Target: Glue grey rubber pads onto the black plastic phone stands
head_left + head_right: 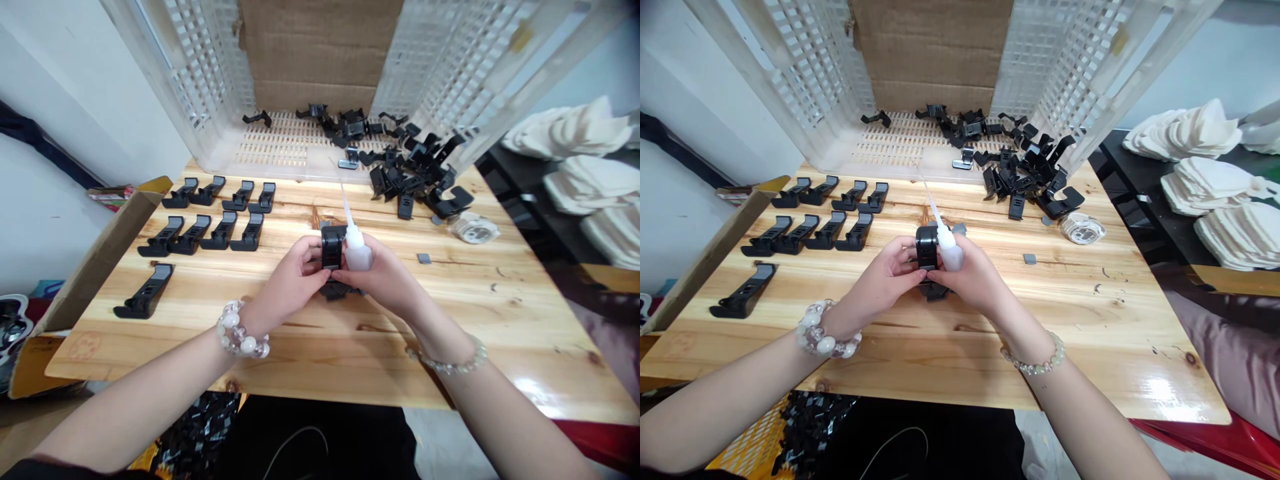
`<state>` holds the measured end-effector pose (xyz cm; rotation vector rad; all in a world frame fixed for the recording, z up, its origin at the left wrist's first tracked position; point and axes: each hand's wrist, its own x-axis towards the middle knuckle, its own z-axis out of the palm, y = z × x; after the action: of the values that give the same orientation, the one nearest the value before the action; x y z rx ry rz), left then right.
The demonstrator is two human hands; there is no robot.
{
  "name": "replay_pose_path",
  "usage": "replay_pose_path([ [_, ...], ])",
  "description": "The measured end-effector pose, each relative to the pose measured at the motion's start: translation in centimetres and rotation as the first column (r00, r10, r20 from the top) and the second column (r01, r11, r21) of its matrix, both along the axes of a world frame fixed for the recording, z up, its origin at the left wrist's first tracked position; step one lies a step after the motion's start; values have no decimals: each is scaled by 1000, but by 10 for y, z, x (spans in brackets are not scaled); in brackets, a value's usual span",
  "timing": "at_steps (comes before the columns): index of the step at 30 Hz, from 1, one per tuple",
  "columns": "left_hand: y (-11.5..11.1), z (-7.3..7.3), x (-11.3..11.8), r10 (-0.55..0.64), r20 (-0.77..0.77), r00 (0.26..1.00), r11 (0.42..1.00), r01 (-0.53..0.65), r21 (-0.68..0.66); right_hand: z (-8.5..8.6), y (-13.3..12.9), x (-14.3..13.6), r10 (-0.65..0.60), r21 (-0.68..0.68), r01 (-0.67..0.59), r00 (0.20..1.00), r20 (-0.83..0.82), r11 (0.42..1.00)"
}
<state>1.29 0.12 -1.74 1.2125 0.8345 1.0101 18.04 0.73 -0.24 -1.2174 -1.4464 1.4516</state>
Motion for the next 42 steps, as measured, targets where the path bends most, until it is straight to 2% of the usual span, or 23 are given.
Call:
replay_pose_path([
  [9, -1, 1, 1, 34, -71, 997, 999, -32, 36, 1, -2, -2, -37, -58, 34, 998, -48, 998],
  [19, 0, 1, 1, 53, -44, 998, 998, -54, -15, 3, -1, -2, -72, 116, 62, 994, 87, 991],
  [24, -1, 4, 0, 26, -14, 1000, 999, -26, -21, 0, -1, -2, -78, 157, 61, 992, 104, 986],
  [30, 1, 4, -1, 45, -43, 998, 999, -46, -24, 2, -2, -2, -89, 178, 66, 988, 123, 982],
  [34, 0, 5, -3, 44, -30, 999, 997, -46, -62, 7, -1, 0, -93, 68, 91, 995, 26, 993],
  [37, 0, 7, -3, 49, -16, 999, 995, -51, -81, 11, 1, 5, -196, -2, 197, 977, -79, 980],
  [42, -1, 6, -2, 5, -23, 1000, 998, -7, -61, 11, 6, 11, -350, -95, 337, 896, -274, 937],
])
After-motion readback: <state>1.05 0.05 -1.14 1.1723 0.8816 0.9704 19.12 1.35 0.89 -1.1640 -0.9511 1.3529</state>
